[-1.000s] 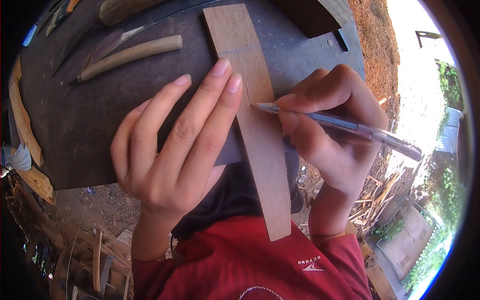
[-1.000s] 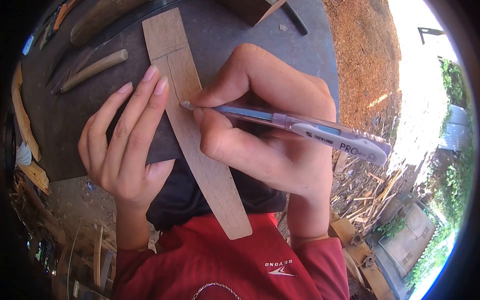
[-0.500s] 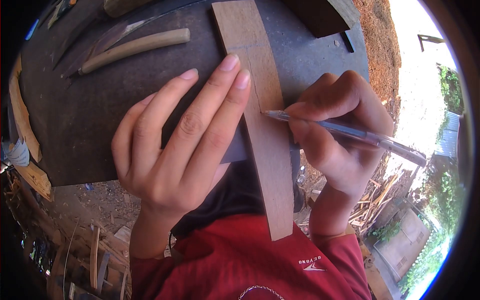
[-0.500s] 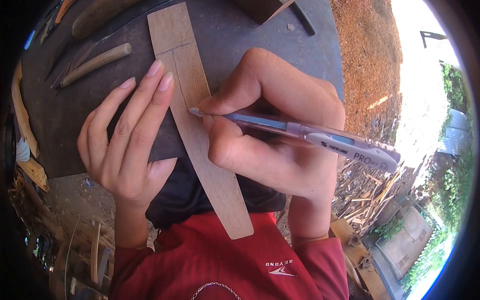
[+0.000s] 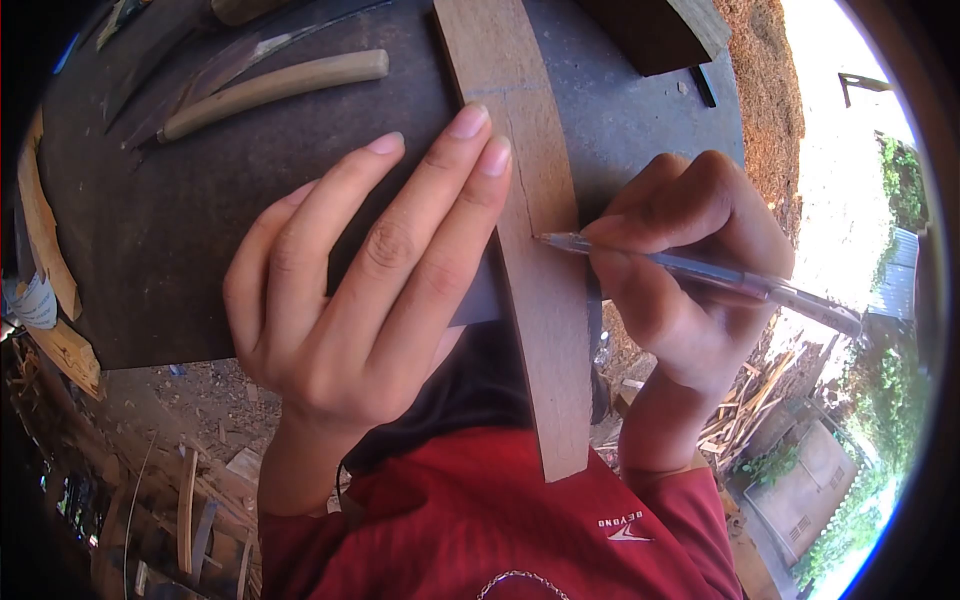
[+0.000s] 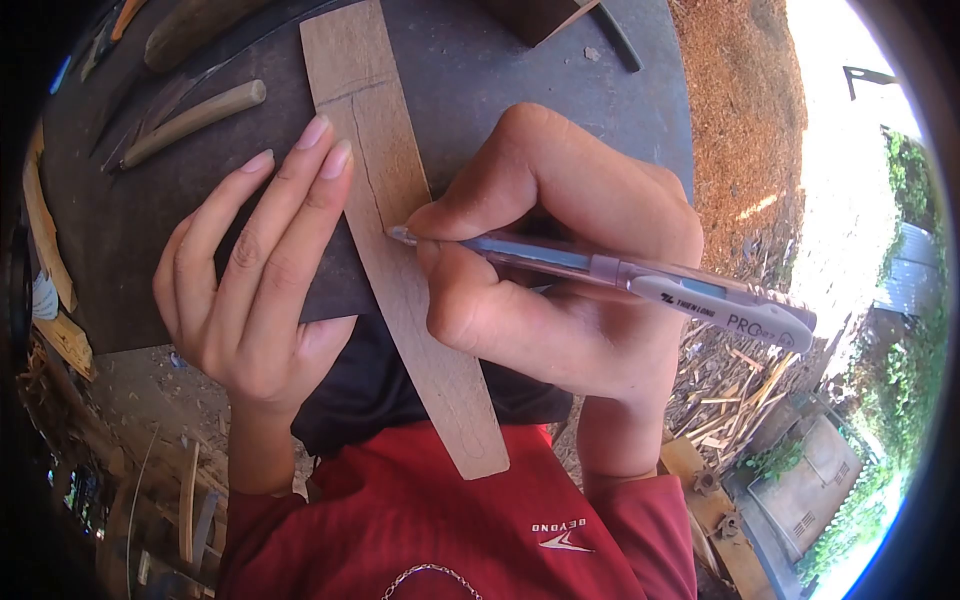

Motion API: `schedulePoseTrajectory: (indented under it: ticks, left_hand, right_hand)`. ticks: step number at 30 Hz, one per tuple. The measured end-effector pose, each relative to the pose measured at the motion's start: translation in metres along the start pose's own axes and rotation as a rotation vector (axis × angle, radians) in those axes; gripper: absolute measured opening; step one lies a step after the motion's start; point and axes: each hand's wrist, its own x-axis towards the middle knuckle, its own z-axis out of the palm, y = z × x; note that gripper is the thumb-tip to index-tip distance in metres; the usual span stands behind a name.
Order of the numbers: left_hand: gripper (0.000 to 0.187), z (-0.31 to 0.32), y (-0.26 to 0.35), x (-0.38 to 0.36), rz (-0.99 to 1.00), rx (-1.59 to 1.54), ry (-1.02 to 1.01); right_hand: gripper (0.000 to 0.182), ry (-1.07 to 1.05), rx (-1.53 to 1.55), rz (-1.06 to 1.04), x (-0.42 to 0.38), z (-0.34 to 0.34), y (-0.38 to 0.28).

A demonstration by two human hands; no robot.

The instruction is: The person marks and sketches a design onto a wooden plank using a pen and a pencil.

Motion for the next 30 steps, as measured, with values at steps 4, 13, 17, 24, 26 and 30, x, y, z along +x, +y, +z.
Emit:
schedulePoseTrajectory:
  ticks: [4,13,17,24,26,30]
  left_hand:
    - [0.051,-0.0012,-0.0002,0.0006,0.004,0.004,-0.004]
    - [0.051,0.0006,0.0001,0.0014,0.012,0.001,0.012]
    - [0.052,0.0001,0.0004,0.0021,0.015,-0.004,0.001]
    - [0.052,-0.0017,-0.0012,0.0018,0.012,-0.007,0.003]
    - [0.052,-0.0016,-0.0015,0.0012,0.015,-0.006,0.008]
    - [0.052,-0.0008,-0.0008,0.0014,0.012,-0.001,0.005]
  right_hand:
    - [0.014,-0.001,-0.002,-0.053,-0.0004,-0.0005,0.0029]
    - [0.013,0.043,0.000,-0.069,-0.0007,0.0022,0.0040]
    - [0.012,0.047,0.009,-0.049,-0.0020,0.0008,0.0037]
    - [0.011,0.017,-0.004,-0.093,-0.0013,0.0003,0.0046]
    - [0.011,0.034,-0.010,-0.089,-0.0015,0.0028,0.0039]
    - [0.012,0.031,0.000,-0.089,-0.0021,0.0019,0.0043]
